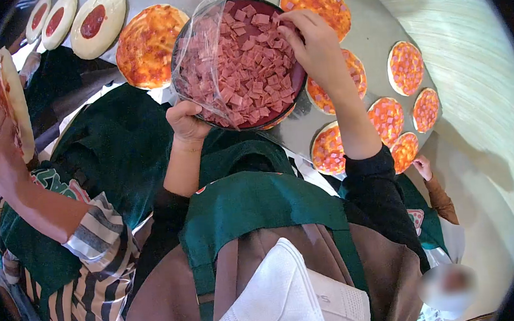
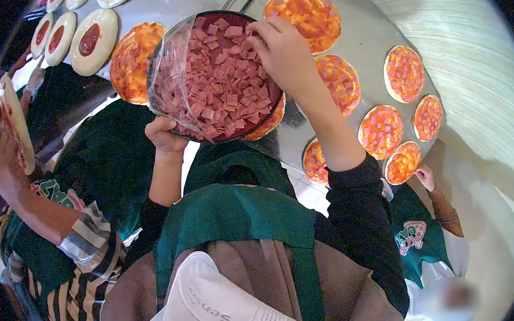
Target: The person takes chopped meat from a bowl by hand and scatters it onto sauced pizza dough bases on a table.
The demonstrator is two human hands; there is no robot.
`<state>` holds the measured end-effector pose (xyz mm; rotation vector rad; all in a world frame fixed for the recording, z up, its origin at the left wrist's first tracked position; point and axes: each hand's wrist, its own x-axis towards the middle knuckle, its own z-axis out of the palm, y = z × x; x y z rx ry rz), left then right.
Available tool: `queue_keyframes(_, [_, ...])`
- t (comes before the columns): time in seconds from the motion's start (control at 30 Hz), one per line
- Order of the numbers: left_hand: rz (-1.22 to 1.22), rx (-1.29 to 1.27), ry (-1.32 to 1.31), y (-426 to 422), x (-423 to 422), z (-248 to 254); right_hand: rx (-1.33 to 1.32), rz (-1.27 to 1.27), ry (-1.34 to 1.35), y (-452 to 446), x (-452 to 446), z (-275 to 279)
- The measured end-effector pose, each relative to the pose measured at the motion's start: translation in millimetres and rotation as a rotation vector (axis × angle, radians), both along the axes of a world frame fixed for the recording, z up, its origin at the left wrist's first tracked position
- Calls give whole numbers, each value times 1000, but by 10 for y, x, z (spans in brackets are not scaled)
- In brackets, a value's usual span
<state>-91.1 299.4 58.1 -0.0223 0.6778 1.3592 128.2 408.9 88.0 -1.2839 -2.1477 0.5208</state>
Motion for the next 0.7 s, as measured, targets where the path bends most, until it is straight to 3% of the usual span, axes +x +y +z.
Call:
queue_keyframes(0.13, [-61,-22,17,18,64,-44,93,-25,-97,95,-47,-80])
queue_keyframes(0.53, [-123,-6,20,-9,7,-106,-140,-1,-305,42,-222,-158])
queue_keyframes(0.63, [-124,-37,-29,-29,-34,-137,-192,51,-206,37,-176,-185])
queue_keyframes(0.7, [-100,-35,-23,-32,-41,-143,-638,-38,419,12,-127,-227])
